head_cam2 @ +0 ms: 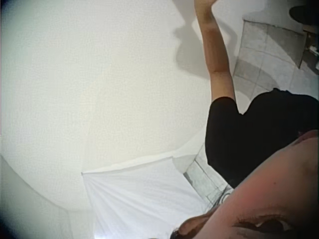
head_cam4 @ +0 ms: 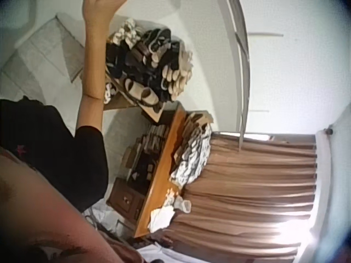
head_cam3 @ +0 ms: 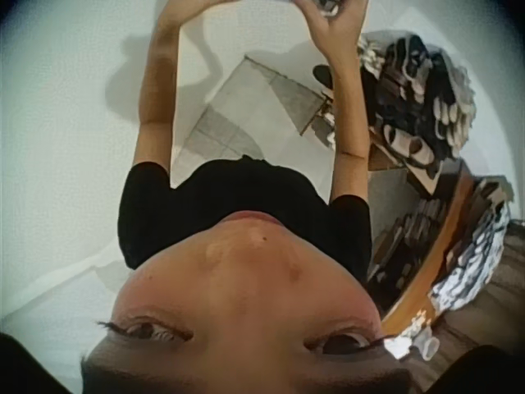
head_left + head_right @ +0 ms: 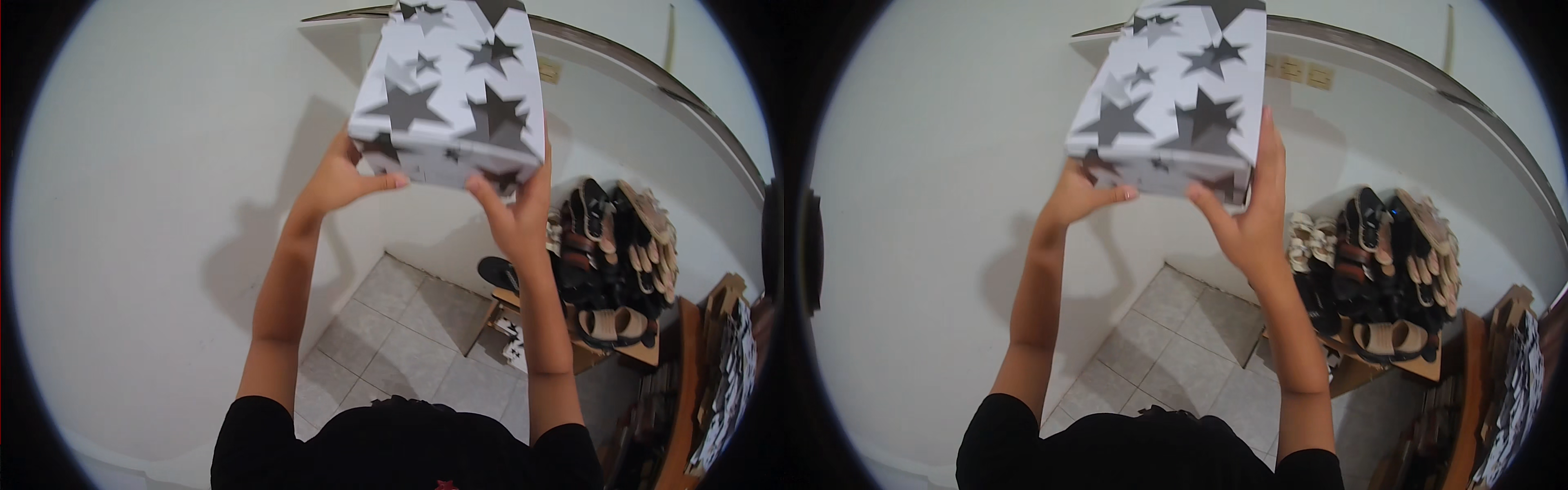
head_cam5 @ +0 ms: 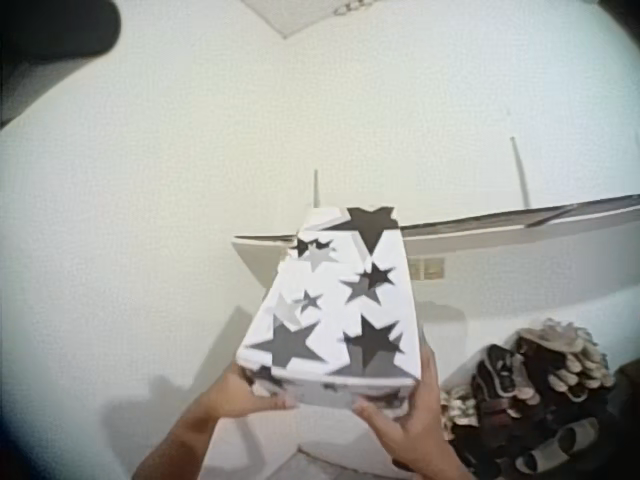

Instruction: Folding cardboard flats into shoe boxes, placing tissue paper inside, and stacking them on a shelf.

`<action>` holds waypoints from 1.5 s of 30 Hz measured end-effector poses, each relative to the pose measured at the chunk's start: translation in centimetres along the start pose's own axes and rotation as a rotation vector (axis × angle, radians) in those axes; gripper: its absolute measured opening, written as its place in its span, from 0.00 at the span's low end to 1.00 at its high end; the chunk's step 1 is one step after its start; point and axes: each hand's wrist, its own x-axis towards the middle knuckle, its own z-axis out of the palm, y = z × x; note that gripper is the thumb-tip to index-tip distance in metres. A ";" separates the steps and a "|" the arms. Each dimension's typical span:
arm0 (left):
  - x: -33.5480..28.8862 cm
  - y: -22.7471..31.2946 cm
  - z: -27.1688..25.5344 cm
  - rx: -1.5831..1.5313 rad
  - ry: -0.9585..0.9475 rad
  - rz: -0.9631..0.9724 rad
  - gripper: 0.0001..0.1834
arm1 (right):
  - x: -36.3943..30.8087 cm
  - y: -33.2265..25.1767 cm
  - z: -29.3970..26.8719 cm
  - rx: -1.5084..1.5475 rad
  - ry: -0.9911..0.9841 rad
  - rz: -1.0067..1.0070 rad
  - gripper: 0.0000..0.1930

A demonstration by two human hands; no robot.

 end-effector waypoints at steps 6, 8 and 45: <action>8.0 -1.0 -10.6 0.017 0.139 0.292 0.45 | 13.3 3.1 9.8 0.022 0.006 -0.401 0.43; 11.9 -2.2 -14.1 0.029 0.196 0.296 0.43 | 18.1 4.3 12.3 -0.101 0.015 -0.512 0.45; 40.8 -24.1 -38.1 0.199 0.285 0.113 0.32 | 45.3 25.3 40.1 -0.837 -0.401 -0.086 0.37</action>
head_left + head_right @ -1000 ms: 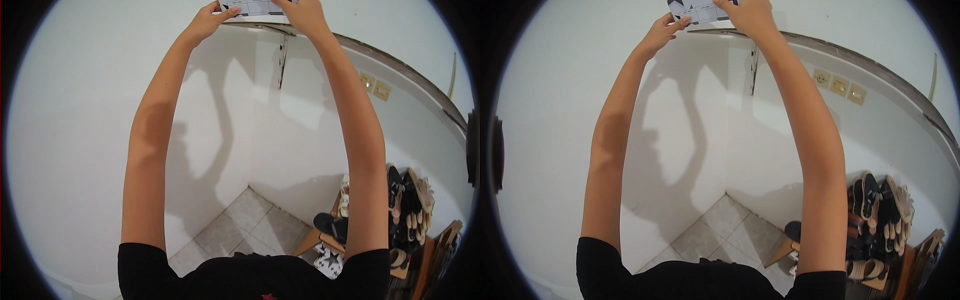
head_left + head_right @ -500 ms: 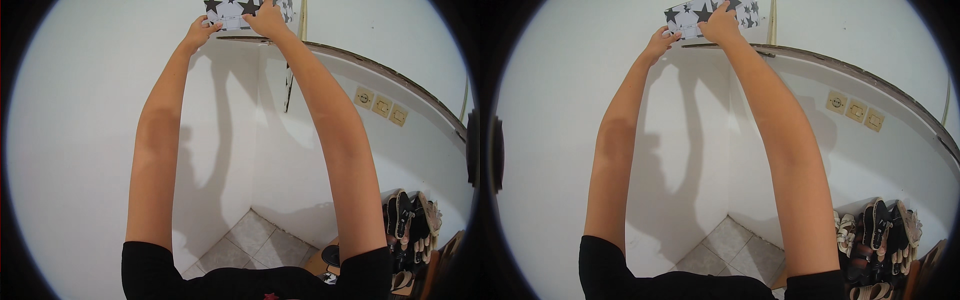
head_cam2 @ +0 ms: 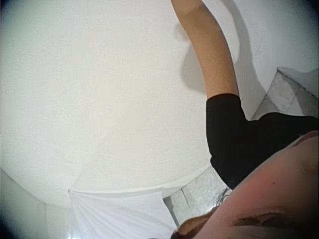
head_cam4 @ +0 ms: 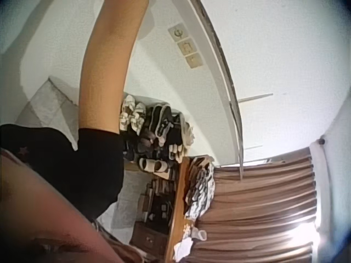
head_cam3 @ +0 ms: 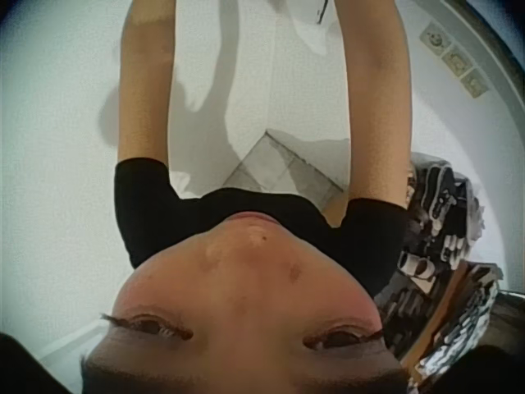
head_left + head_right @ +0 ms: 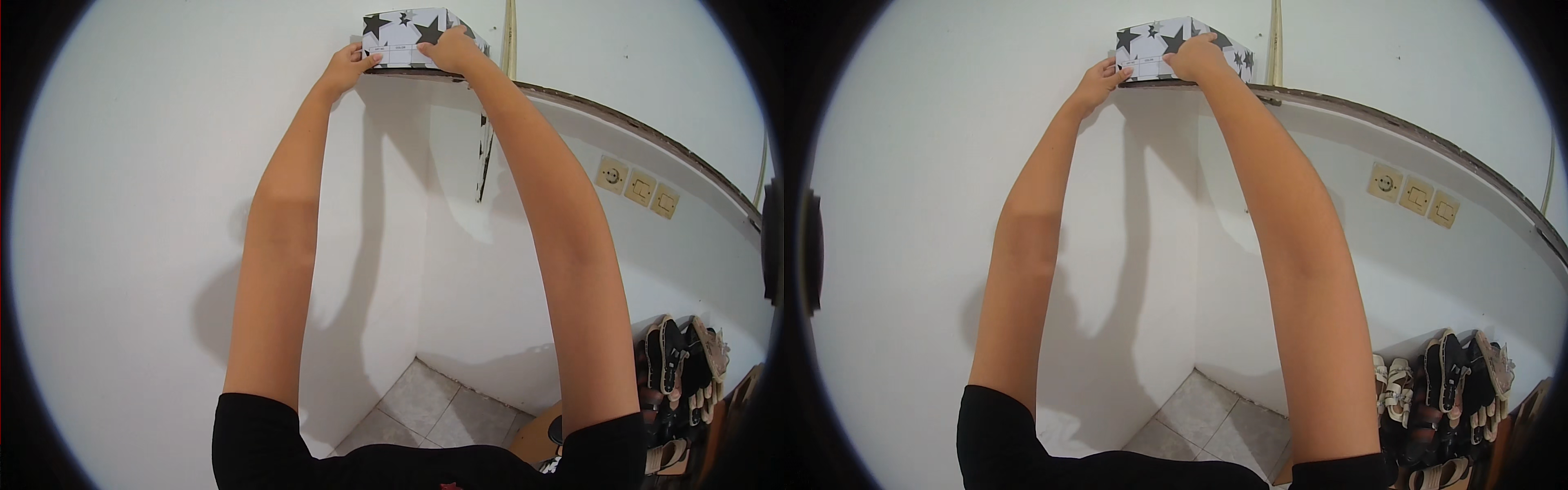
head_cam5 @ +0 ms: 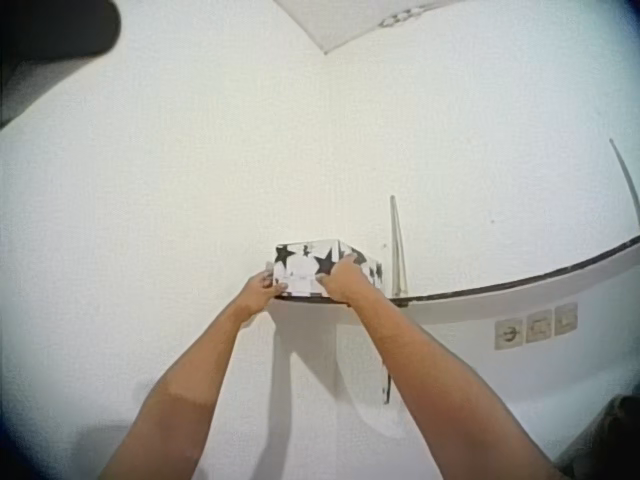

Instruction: Folding cardboard flats into shoe boxes, placing tissue paper inside, and stacking them on a shelf.

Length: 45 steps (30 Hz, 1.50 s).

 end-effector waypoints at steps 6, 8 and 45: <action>1.0 -2.3 -1.7 -0.037 0.046 -0.033 0.33 | 0.1 -2.2 0.0 -0.123 -0.027 0.037 0.38; 1.2 -2.5 -0.8 -0.045 0.041 -0.030 0.33 | 0.2 -1.6 0.2 -0.147 -0.027 0.065 0.38; -58.6 39.9 56.5 -0.712 -1.705 0.243 0.32 | -84.8 2.8 -45.0 -0.636 -0.067 1.091 0.29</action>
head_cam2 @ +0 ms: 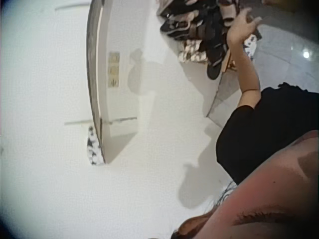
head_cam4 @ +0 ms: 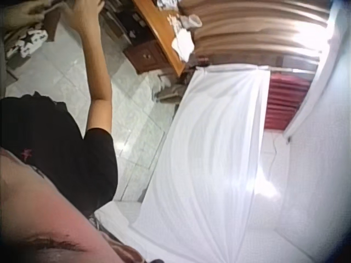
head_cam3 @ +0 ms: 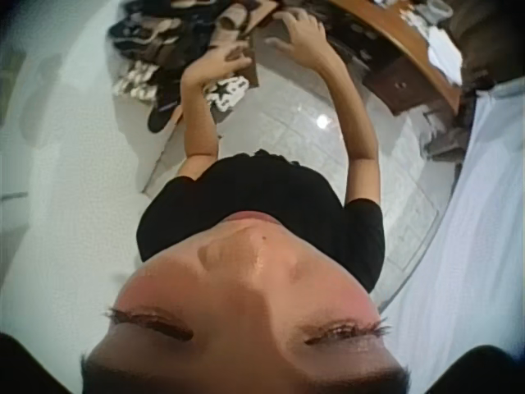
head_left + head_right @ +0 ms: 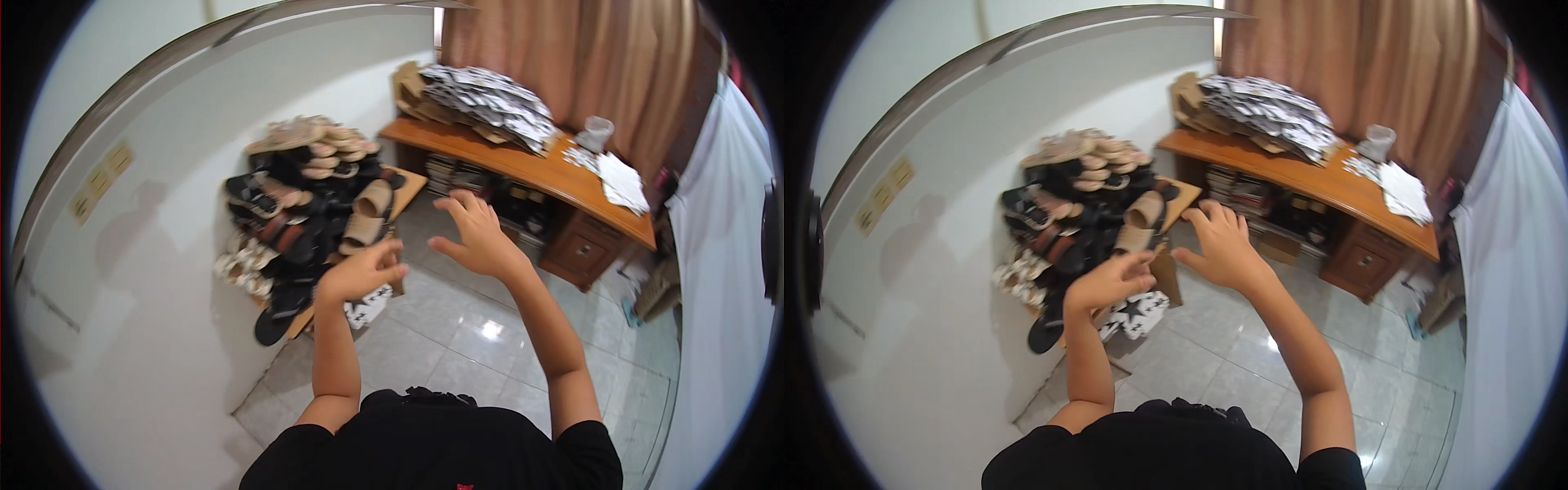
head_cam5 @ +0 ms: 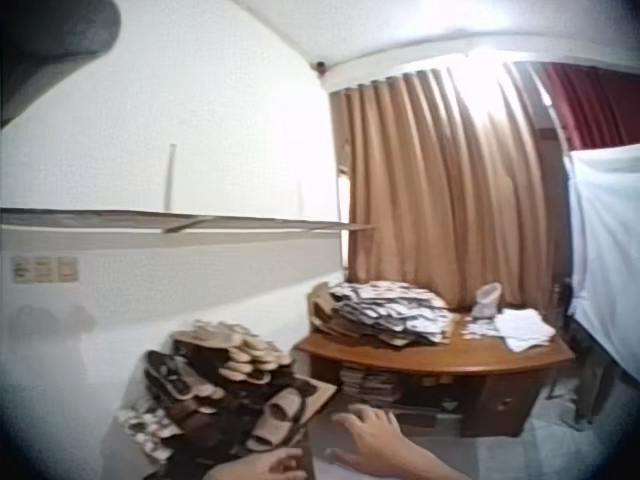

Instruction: Folding cardboard flats into shoe boxes, placing tissue paper inside, and stacking them on a shelf.

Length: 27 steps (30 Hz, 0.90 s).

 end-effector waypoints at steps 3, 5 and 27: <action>7.0 0.1 7.2 -0.059 -0.232 -0.056 0.35 | -5.0 9.5 -0.3 0.129 -0.101 0.273 0.28; 11.0 -1.5 11.0 0.073 -0.337 0.038 0.34 | -7.7 14.2 0.3 0.291 -0.044 0.402 0.27; 69.1 -1.8 18.4 0.343 0.149 0.359 0.32 | 8.5 54.5 3.6 -0.083 0.476 0.566 0.32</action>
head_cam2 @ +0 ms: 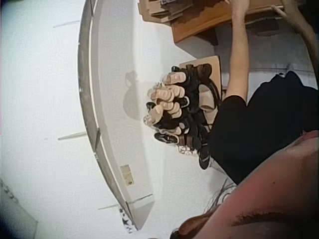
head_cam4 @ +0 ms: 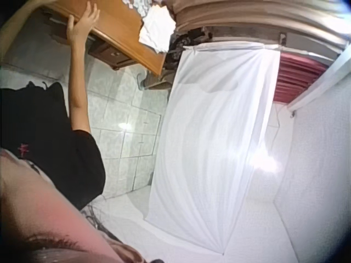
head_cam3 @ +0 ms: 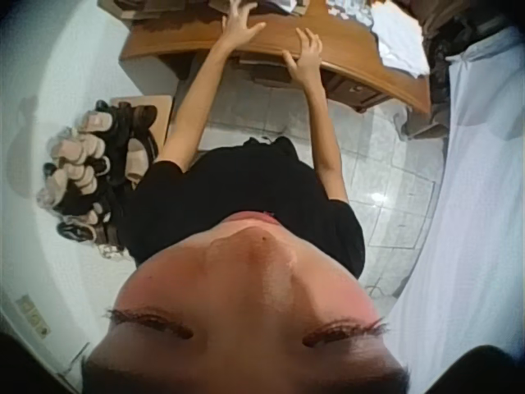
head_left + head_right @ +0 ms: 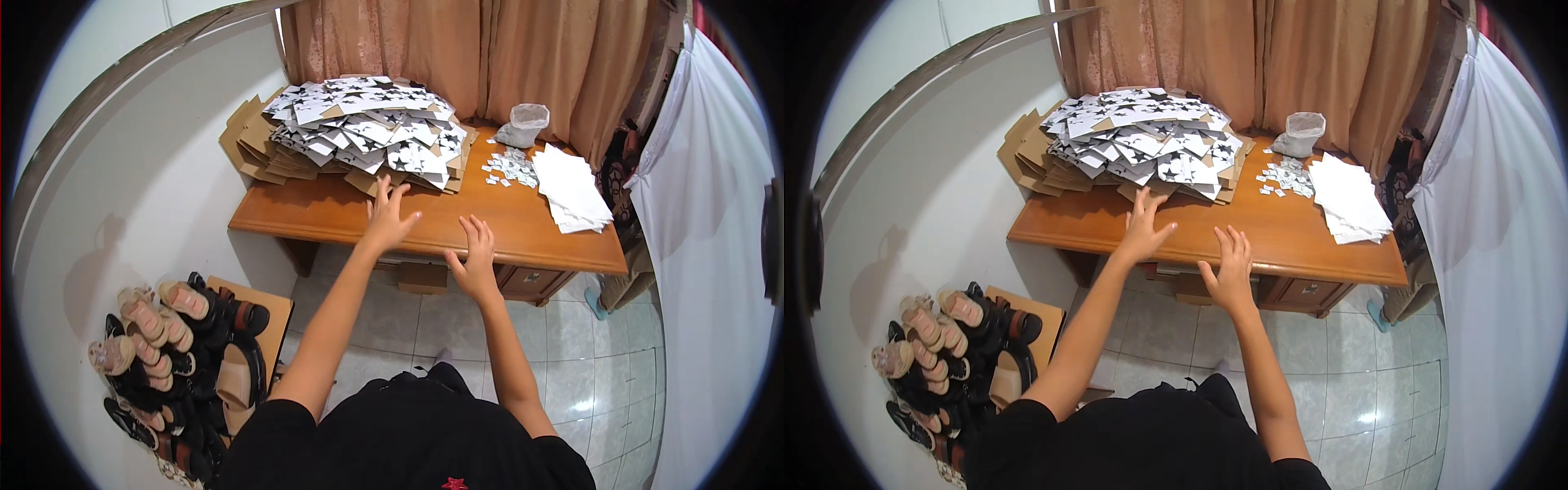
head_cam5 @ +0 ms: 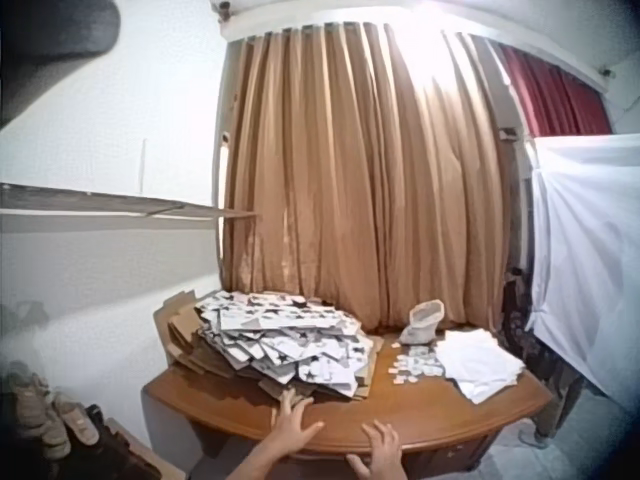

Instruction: Folding cardboard flats into shoe boxes, placing tissue paper inside, and stacking them on a shelf.

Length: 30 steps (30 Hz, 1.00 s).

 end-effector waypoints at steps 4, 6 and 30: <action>12.1 -7.0 2.2 0.209 -0.016 -0.037 0.26 | 6.3 7.2 3.3 -0.123 -0.154 -0.024 0.30; 17.4 -9.4 2.7 0.370 -0.041 -0.091 0.24 | 10.0 11.3 5.0 -0.073 -0.177 -0.039 0.30; 40.6 -17.9 -4.1 0.866 0.309 0.117 0.05 | 35.0 23.9 17.8 0.076 -0.424 -0.091 0.29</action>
